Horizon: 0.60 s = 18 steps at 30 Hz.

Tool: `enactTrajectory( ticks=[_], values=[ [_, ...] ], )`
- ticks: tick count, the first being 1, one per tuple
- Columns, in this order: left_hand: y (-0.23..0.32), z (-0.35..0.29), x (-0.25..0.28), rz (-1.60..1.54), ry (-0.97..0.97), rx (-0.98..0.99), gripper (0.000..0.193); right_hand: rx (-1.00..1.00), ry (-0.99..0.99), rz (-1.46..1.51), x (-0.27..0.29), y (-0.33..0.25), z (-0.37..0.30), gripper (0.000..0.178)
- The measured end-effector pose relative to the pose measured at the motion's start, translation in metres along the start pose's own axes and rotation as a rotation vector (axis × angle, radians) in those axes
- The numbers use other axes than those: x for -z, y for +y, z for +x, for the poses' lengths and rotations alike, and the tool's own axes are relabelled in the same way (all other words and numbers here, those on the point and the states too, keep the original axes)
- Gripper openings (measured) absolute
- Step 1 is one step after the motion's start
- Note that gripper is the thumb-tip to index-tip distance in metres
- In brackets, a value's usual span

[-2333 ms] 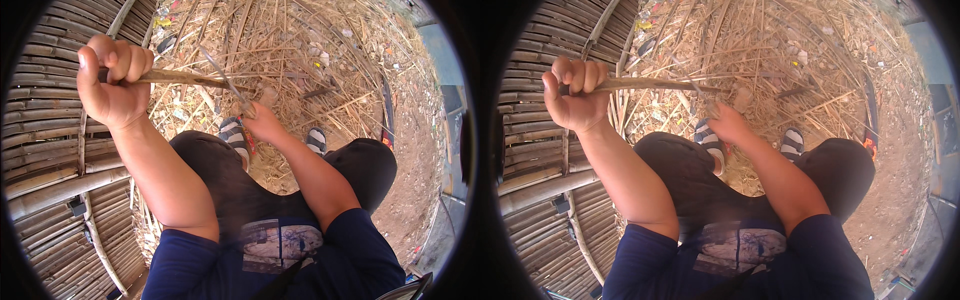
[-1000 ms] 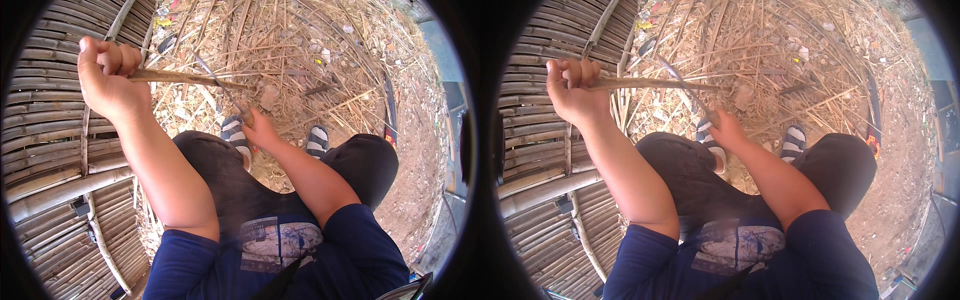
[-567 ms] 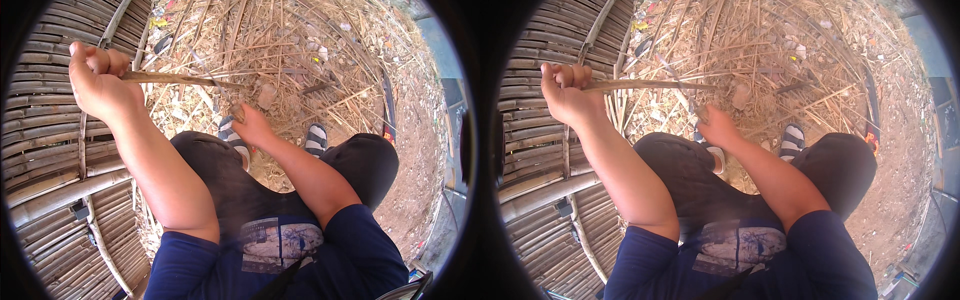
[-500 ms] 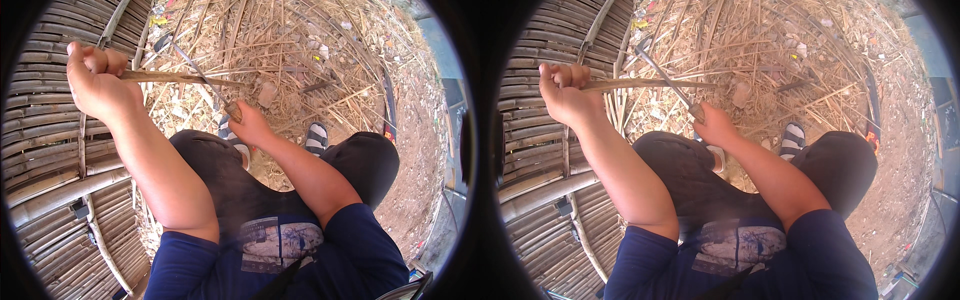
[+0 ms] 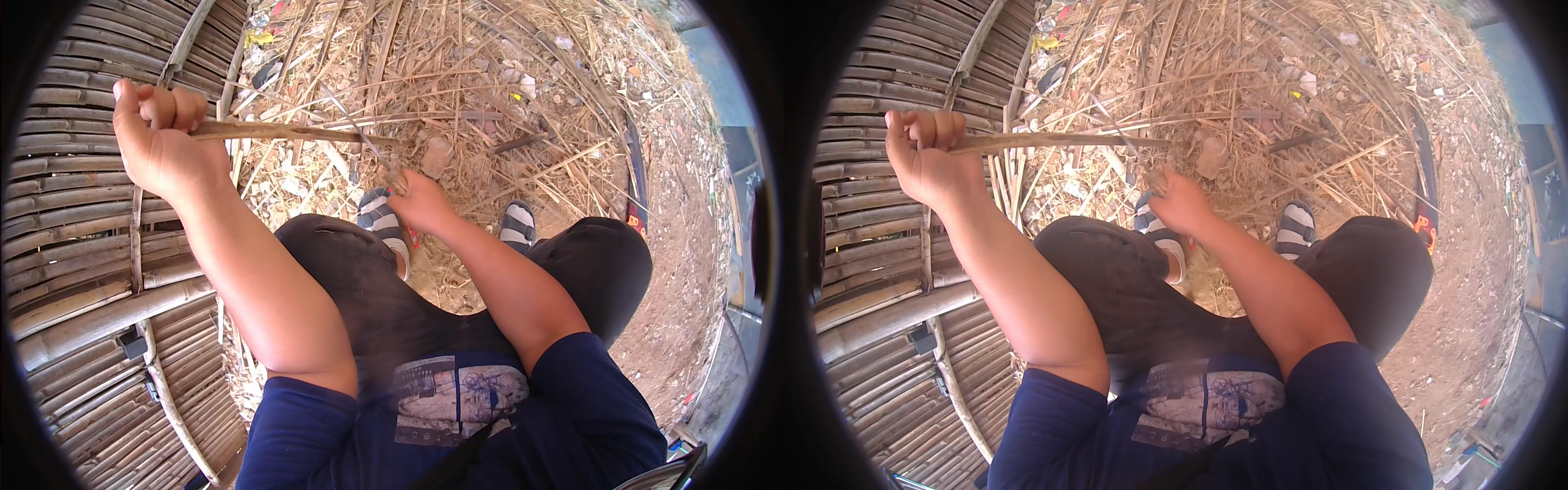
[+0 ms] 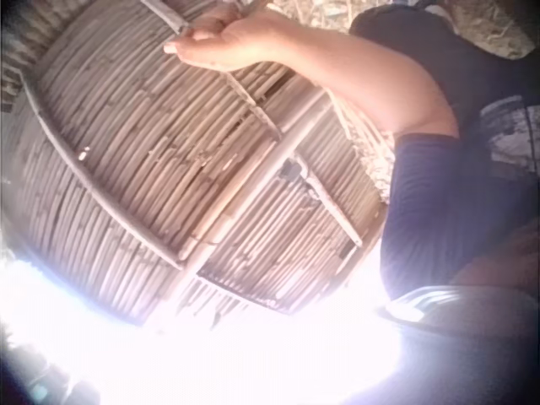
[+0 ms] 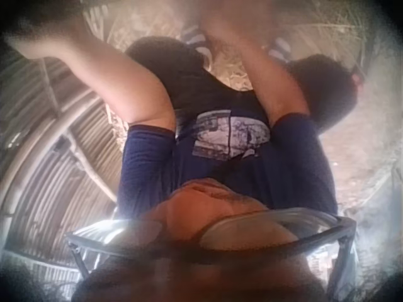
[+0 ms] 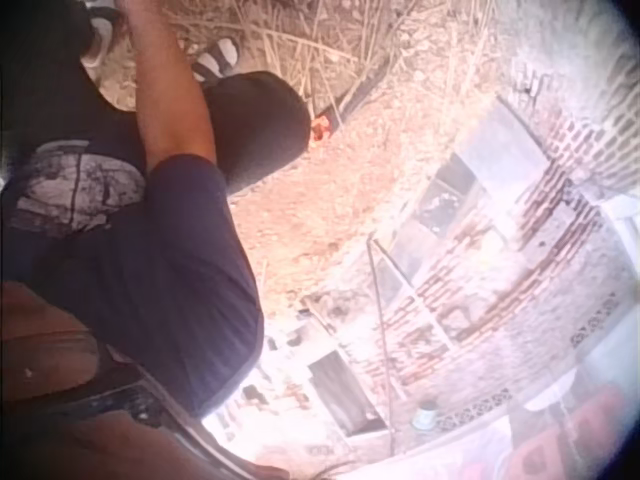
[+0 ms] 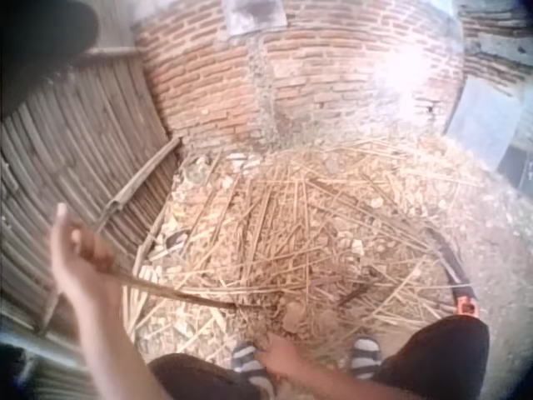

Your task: The person uses a hammer and a knife to split a bamboo stick into thin strips and then shaves the surface of a strip.

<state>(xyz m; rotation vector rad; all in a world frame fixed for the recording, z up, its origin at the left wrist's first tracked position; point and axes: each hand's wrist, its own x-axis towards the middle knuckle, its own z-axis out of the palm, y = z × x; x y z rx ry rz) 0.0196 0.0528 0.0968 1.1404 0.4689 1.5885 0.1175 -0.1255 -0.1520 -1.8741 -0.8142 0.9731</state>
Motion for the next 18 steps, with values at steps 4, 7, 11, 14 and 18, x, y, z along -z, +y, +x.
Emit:
enactTrajectory(
  ticks=[4,7,11,14,18],
  values=[
    [0.001,-0.006,-0.006,0.009,-0.037,-0.016,0.028,0.134,-0.008,0.029,-0.006,-0.004,0.002,0.04],
    [0.002,-0.008,-0.008,0.008,-0.029,-0.02,0.028,0.061,0.121,-0.035,-0.018,0.051,0.003,0.045],
    [0.002,-0.004,-0.002,0.003,-0.007,-0.019,0.028,-0.244,0.021,-0.324,-0.009,0.098,0.001,0.05],
    [0.001,-0.001,0.0,-0.036,-0.061,-0.007,0.029,-0.278,0.065,-0.19,-0.014,0.082,0.006,0.046],
    [0.0,-0.006,-0.01,0.024,-0.052,-0.043,0.029,-0.054,0.098,-0.09,-0.016,0.029,0.005,0.043]
  ],
)
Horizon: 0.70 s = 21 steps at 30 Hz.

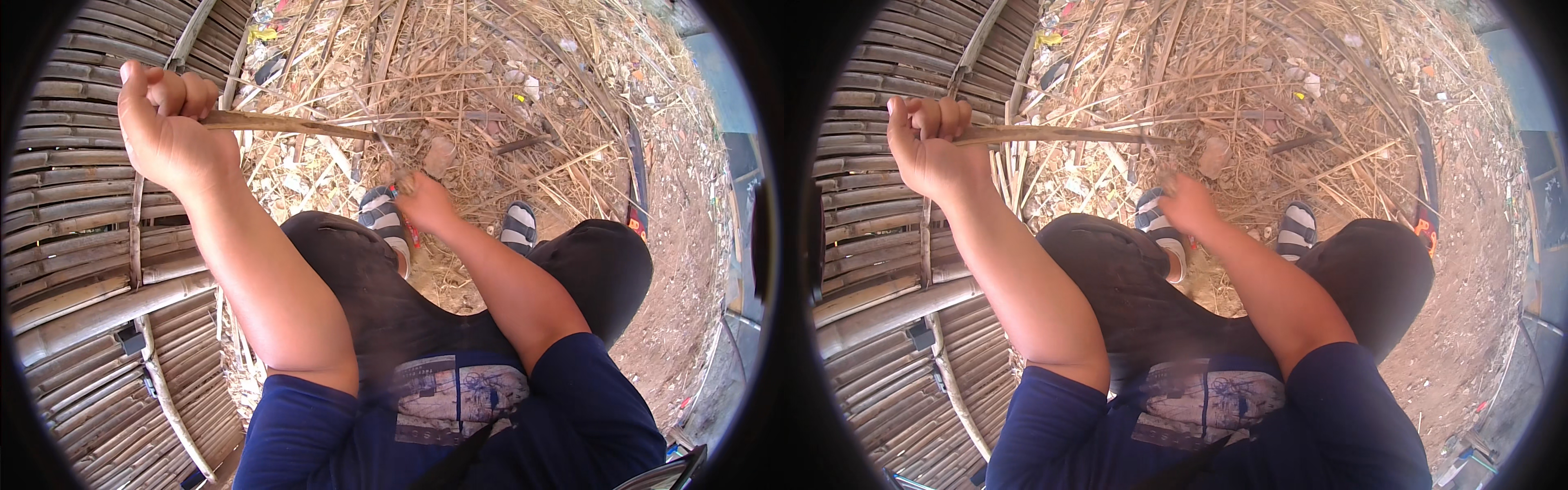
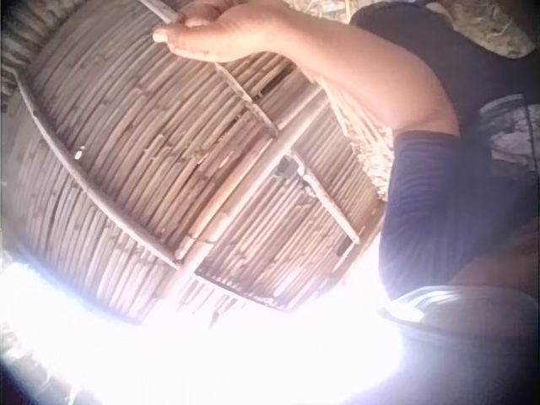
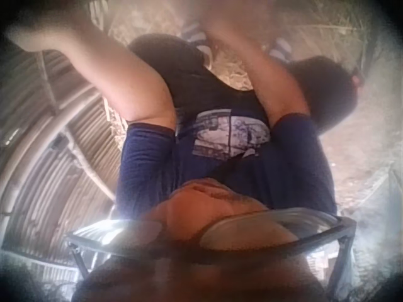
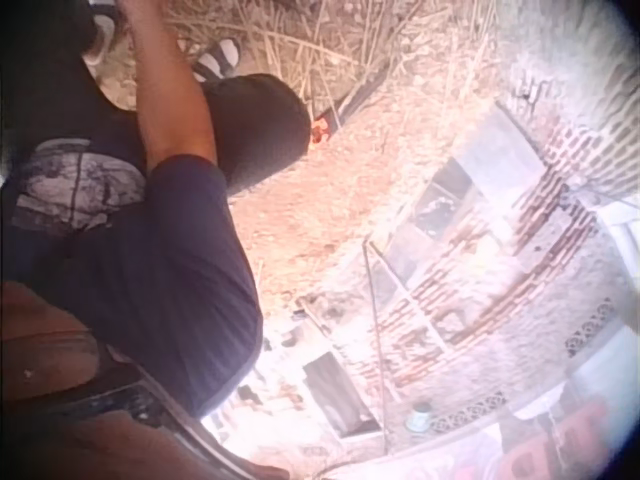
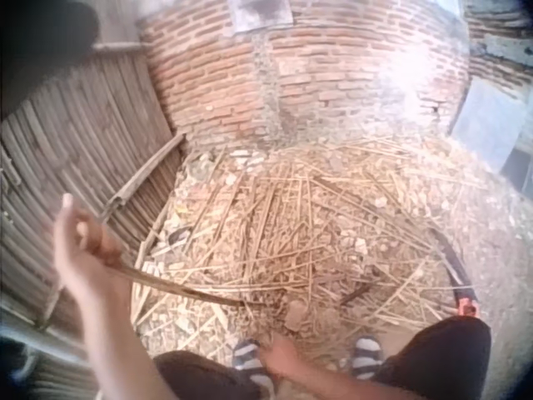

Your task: The person uses a hammer and a knife to split a bamboo stick into thin strips and then shaves the surface of a strip.

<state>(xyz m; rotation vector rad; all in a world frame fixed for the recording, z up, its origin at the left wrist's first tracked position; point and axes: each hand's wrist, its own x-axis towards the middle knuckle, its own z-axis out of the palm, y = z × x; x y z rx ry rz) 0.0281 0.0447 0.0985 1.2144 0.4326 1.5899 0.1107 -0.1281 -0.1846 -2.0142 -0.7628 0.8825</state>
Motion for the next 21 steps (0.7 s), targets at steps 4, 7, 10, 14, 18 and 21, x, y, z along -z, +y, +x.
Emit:
enactTrajectory(
  ticks=[4,7,10,14,18,21],
  values=[
    [0.0,0.002,0.006,-0.001,0.032,0.007,0.028,0.146,-0.13,0.152,0.009,-0.05,-0.011,0.041],
    [0.002,0.001,0.008,0.015,0.071,0.036,0.027,0.126,-0.083,0.132,0.005,-0.032,-0.014,0.043],
    [0.003,0.0,0.004,0.032,0.09,0.053,0.026,-0.001,0.014,0.016,-0.009,0.026,-0.003,0.045],
    [0.002,0.001,0.006,-0.001,0.05,0.045,0.026,-0.213,-0.01,-0.092,-0.004,0.061,0.006,0.048],
    [0.002,-0.002,-0.003,-0.015,0.031,0.053,0.028,-0.04,0.018,0.004,-0.009,0.026,0.003,0.046],
    [0.003,-0.005,-0.006,0.011,0.025,0.036,0.029,0.135,-0.049,0.137,0.002,-0.02,-0.004,0.044]
  ],
)
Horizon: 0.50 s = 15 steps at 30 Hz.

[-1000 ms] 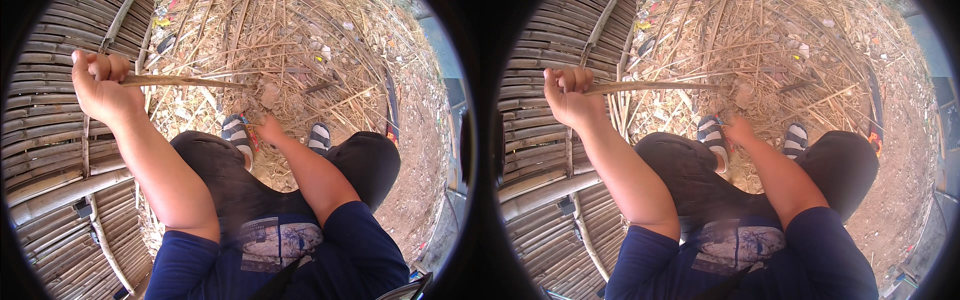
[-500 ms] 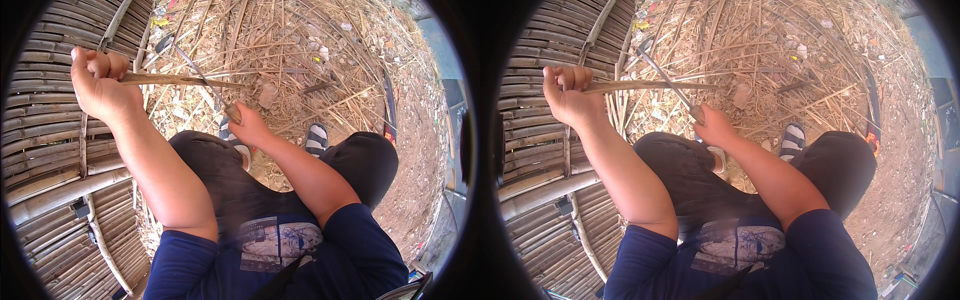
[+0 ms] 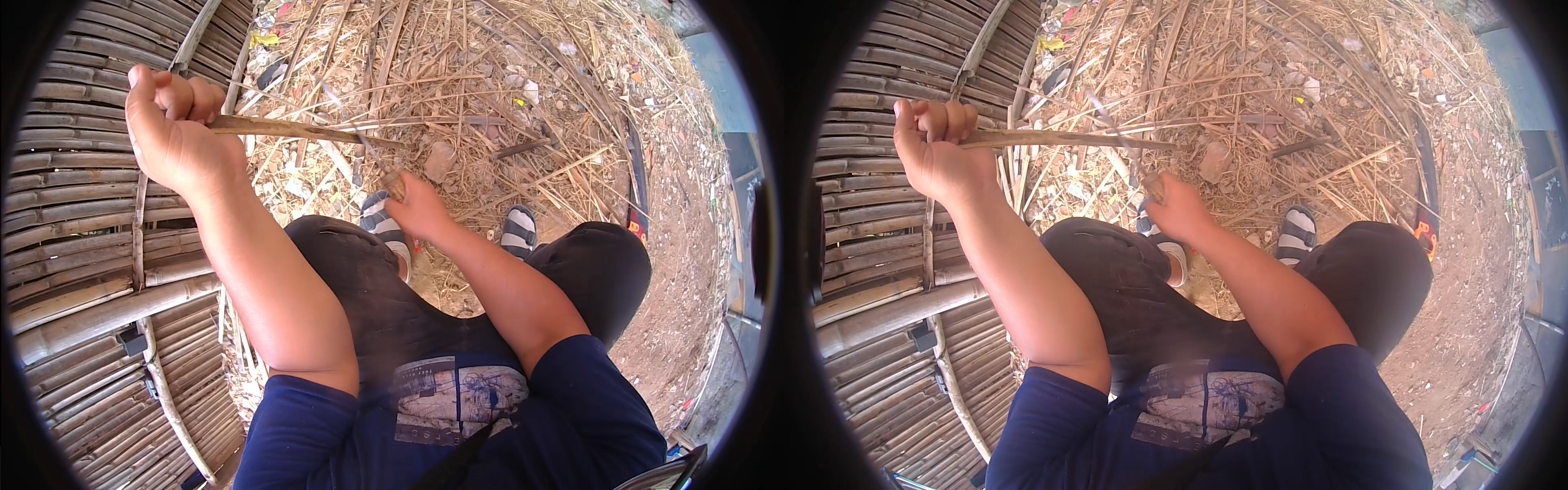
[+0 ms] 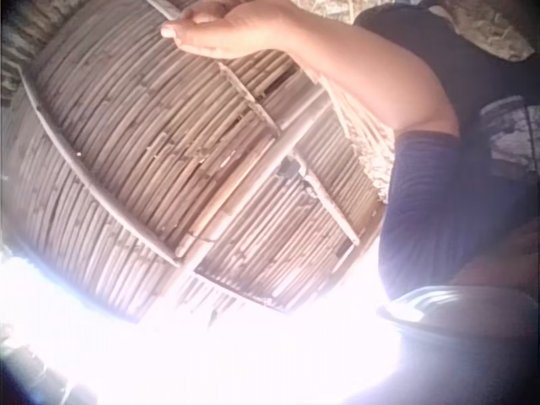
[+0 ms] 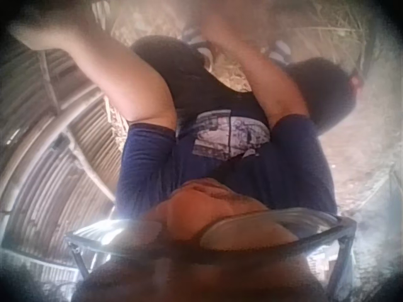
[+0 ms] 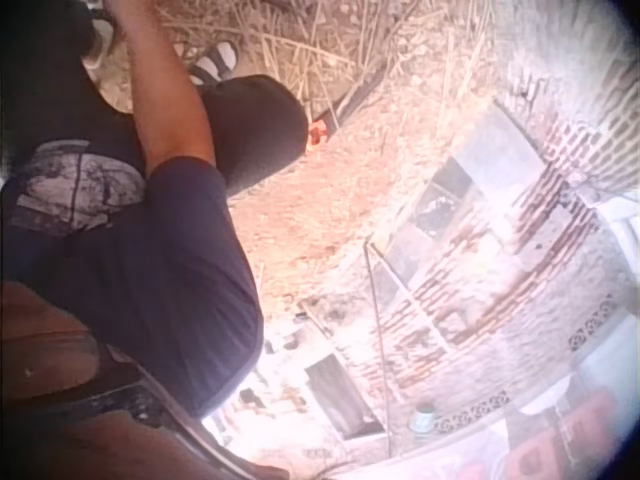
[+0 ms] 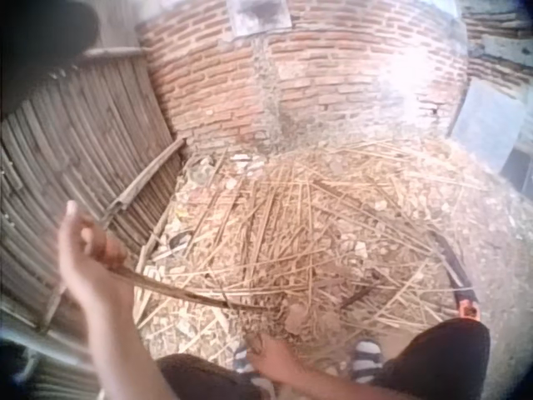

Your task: The person uses a hammer and a knife to split a bamboo stick into thin strips and then shaves the surface of a strip.

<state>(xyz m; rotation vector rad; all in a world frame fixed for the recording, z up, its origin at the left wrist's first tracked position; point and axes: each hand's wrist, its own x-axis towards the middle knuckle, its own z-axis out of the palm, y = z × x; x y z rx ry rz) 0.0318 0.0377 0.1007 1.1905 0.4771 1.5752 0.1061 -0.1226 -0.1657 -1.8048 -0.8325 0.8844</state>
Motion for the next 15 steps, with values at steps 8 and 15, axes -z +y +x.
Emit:
enactTrajectory(
  ticks=[8,15],
  values=[
    [0.001,0.003,0.009,0.015,0.074,0.004,0.027,-0.162,0.044,-0.185,-0.013,0.048,0.001,0.051],
    [0.0,0.002,0.004,0.003,0.056,-0.001,0.029,-0.224,0.034,-0.159,0.002,0.03,-0.002,0.049]
  ],
)
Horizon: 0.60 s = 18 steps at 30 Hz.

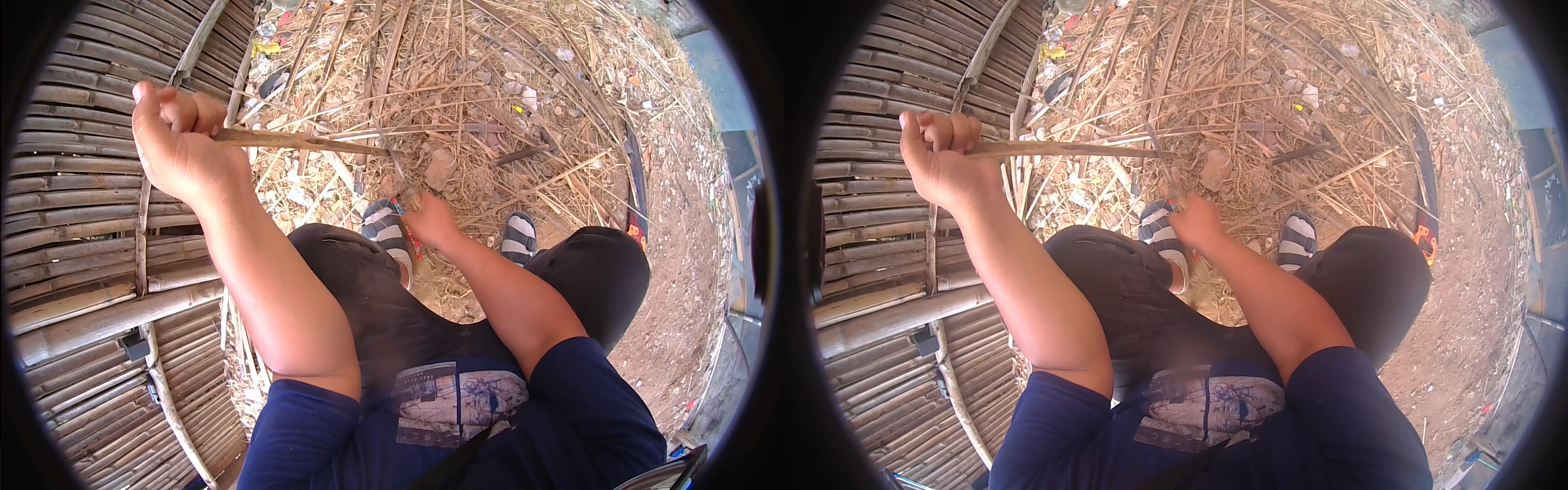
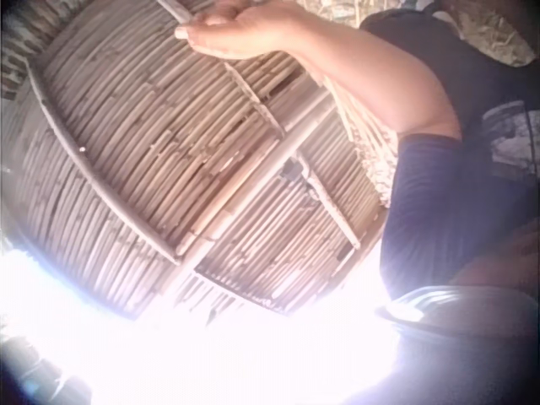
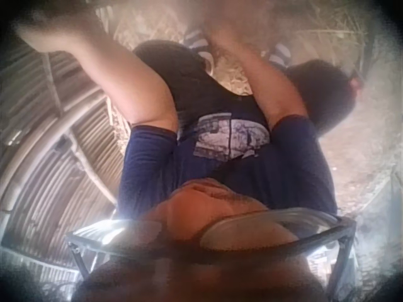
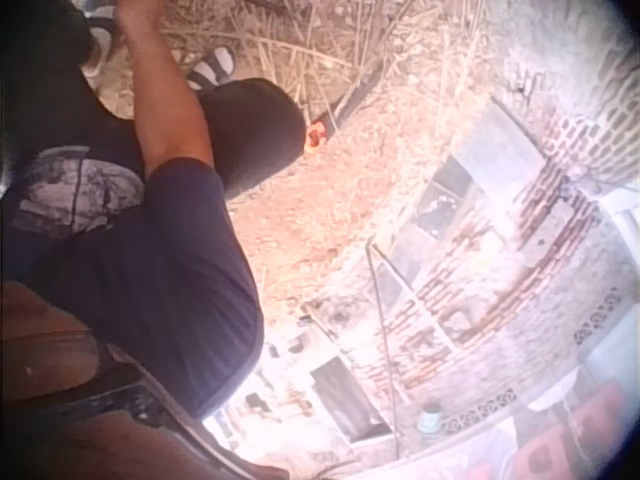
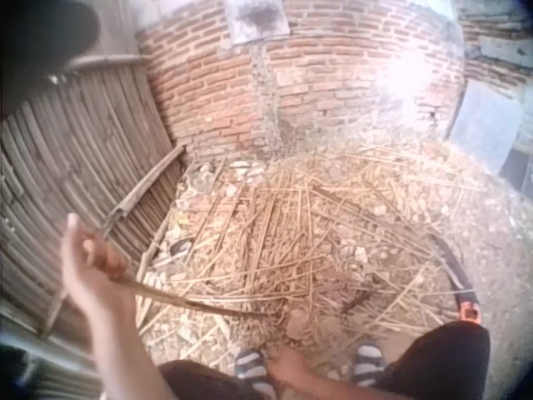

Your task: The person uses a hammer and a knife to split a bamboo stick into thin strips and then shaves the surface of a strip.

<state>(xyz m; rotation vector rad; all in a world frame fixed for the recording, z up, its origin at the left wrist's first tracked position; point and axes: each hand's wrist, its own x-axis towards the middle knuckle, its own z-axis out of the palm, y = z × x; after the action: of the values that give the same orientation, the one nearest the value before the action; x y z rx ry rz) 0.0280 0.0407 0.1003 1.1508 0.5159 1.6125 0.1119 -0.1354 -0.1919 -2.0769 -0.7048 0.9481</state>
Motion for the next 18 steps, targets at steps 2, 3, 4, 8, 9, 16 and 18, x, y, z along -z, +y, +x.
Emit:
enactTrajectory(
  ticks=[2,3,4,8,9,16,18],
  values=[
    [0.001,-0.001,-0.004,0.009,-0.016,-0.001,0.029,0.1,0.007,0.056,0.006,-0.027,-0.008,0.049],
    [0.0,-0.002,-0.002,0.01,-0.014,-0.003,0.029,0.145,-0.006,0.077,0.008,-0.034,-0.01,0.049],
    [-0.001,-0.002,-0.002,0.008,-0.015,-0.006,0.028,0.192,-0.016,0.1,0.01,-0.04,-0.01,0.05],
    [0.0,-0.001,0.002,0.007,0.01,-0.003,0.028,0.247,-0.014,0.11,0.005,-0.034,-0.008,0.048],
    [0.001,-0.001,0.002,0.009,0.01,-0.003,0.028,0.199,0.001,0.102,0.002,-0.026,-0.007,0.048],
    [0.0,0.0,0.001,0.004,-0.007,-0.003,0.027,0.043,0.036,0.028,-0.006,0.003,0.002,0.041],
    [0.0,-0.001,0.001,0.001,-0.02,-0.002,0.027,0.113,0.012,0.056,0.004,-0.019,-0.008,0.043]
  ],
)
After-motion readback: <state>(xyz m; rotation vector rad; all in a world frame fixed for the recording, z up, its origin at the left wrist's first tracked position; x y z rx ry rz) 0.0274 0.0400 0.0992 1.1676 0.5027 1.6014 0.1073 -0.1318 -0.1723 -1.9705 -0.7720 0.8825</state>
